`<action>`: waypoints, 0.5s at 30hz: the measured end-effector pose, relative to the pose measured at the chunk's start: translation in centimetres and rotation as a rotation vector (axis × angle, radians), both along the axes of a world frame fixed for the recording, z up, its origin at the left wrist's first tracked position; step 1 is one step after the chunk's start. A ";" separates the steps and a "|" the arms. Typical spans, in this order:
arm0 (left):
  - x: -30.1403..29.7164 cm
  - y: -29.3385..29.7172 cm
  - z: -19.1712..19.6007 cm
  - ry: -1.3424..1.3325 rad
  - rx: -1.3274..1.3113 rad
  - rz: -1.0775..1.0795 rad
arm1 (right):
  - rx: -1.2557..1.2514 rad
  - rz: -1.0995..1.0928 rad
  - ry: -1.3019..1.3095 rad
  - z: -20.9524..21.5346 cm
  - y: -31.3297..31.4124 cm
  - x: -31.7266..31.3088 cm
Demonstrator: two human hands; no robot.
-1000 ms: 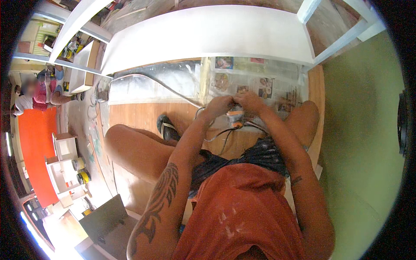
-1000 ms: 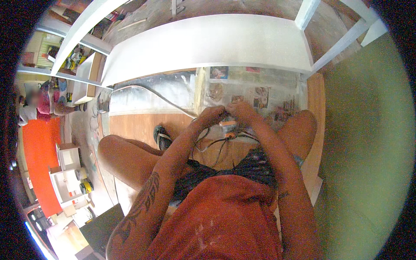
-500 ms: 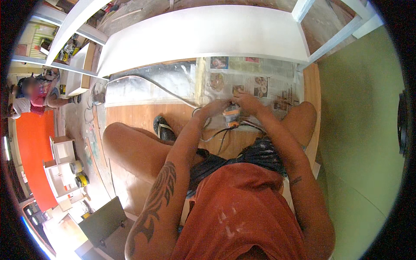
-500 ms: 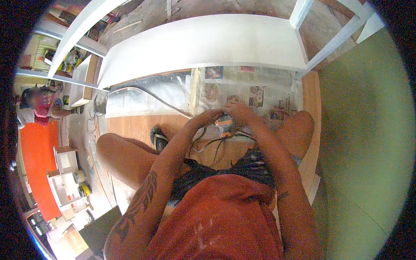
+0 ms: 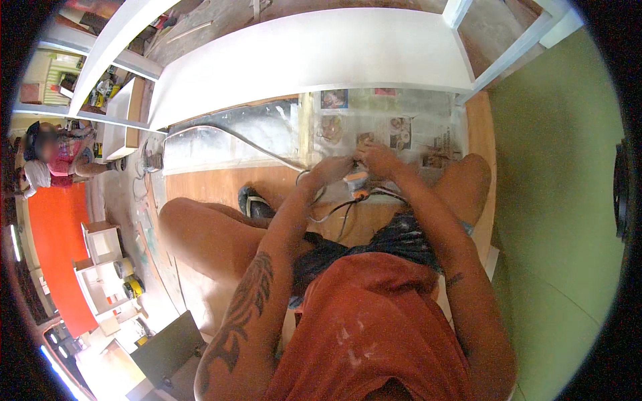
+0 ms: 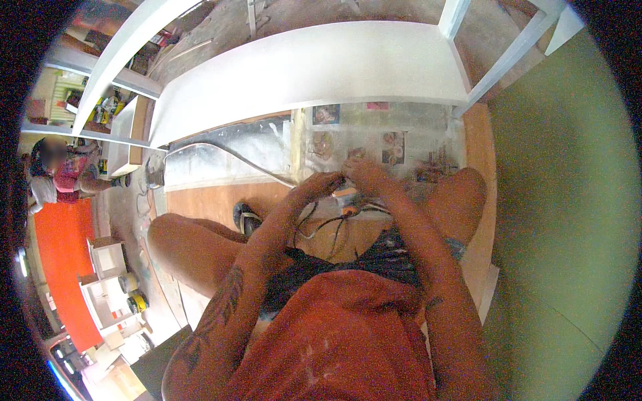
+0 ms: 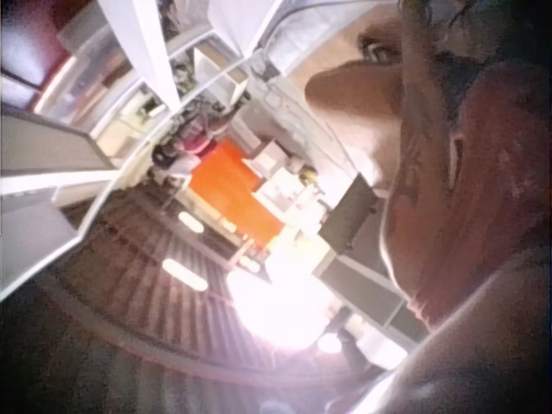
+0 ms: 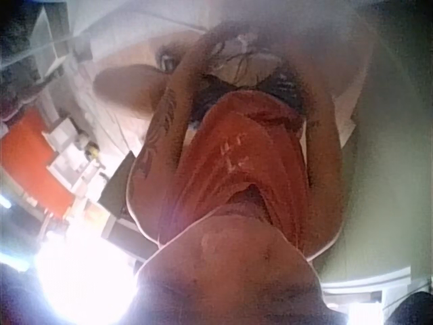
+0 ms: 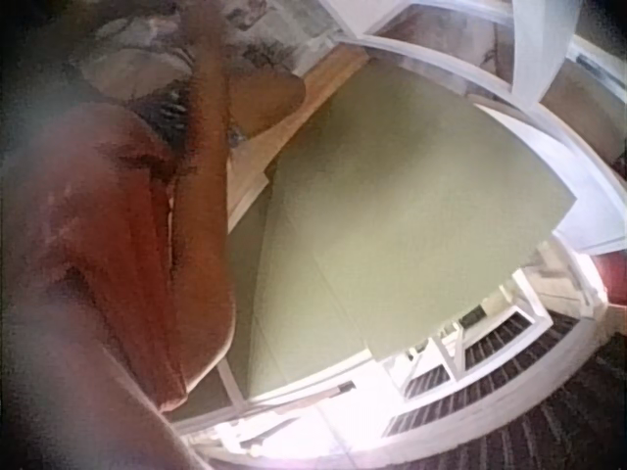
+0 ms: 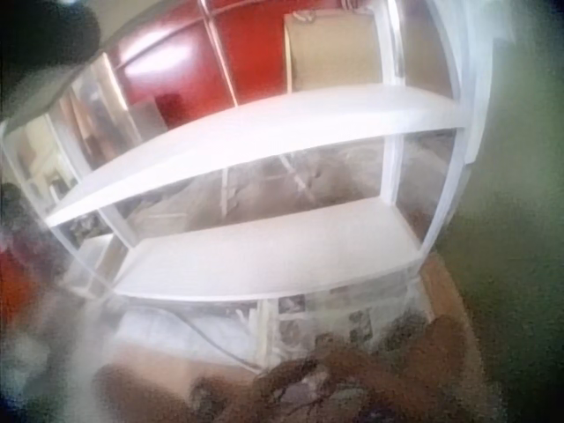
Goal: Using a power sander to sand the top surface and edges of a white wooden shelf unit.
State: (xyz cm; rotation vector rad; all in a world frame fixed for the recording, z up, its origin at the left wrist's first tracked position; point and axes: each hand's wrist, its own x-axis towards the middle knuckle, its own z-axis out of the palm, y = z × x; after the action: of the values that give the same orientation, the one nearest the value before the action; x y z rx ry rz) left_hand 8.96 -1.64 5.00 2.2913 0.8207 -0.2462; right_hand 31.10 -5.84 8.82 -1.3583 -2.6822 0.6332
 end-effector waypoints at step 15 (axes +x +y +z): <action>0.1 1.3 1.5 0.045 0.047 -0.043 | 0.009 0.008 -0.031 1.0 1.7 -1.3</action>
State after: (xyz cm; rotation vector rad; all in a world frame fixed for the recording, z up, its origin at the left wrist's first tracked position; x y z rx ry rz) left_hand 9.04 -0.35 6.52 2.3573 0.8083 -0.3010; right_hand 29.81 -4.17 9.81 -1.3671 -2.7121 0.6055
